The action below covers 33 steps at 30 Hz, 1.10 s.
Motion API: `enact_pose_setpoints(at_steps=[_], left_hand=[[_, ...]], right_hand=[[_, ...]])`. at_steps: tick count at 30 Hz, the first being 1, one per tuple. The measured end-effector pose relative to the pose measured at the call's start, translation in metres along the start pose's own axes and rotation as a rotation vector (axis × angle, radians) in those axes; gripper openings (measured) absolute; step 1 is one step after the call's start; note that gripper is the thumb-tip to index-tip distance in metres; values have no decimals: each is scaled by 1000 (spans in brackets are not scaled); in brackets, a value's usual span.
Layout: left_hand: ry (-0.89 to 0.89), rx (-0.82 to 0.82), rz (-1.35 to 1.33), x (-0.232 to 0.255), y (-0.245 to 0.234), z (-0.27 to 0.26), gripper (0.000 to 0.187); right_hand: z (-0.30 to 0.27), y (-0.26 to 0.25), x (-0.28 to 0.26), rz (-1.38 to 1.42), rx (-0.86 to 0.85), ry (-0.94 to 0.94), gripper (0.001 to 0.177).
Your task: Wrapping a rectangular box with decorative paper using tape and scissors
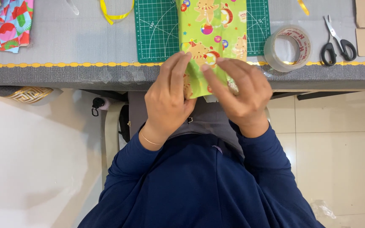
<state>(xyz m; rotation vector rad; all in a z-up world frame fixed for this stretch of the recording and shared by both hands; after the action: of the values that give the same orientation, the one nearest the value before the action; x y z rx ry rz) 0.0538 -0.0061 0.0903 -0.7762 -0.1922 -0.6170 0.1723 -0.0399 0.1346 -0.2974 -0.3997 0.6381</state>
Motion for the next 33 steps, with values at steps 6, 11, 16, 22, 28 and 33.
enact_pose_setpoints(at_steps=[6, 11, 16, 22, 28, 33], left_hand=[[-43, -142, -41, 4, 2, -4, 82], [-116, -308, -91, -6, 6, -7, 99], [-204, -376, -230, -7, 15, -15, 107], [-242, -411, -468, -12, 17, -26, 103], [-222, -272, -291, -19, 15, -39, 104], [-138, -260, -35, -17, 19, -36, 61]], right_hand=[[5, -1, -12, -118, -61, -79, 17], [12, 8, -16, -105, -149, -100, 20], [16, 9, -27, -71, -155, -139, 17], [-15, -2, -21, 35, -160, 12, 33], [-83, -17, -2, 142, -54, 317, 64], [-97, 8, 16, 512, 99, 776, 55]])
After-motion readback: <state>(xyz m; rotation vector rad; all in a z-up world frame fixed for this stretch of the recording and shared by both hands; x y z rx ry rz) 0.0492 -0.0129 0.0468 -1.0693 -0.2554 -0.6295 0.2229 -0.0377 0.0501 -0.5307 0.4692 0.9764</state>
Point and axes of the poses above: each hand's wrist, its own z-axis towards the middle knuckle, its own y-axis out of the palm, x = y × z, the point moved 10 cm from there along z, towards the middle knuckle, and after that the axes turned 5 degrees about -y, right-handed, at the moved point
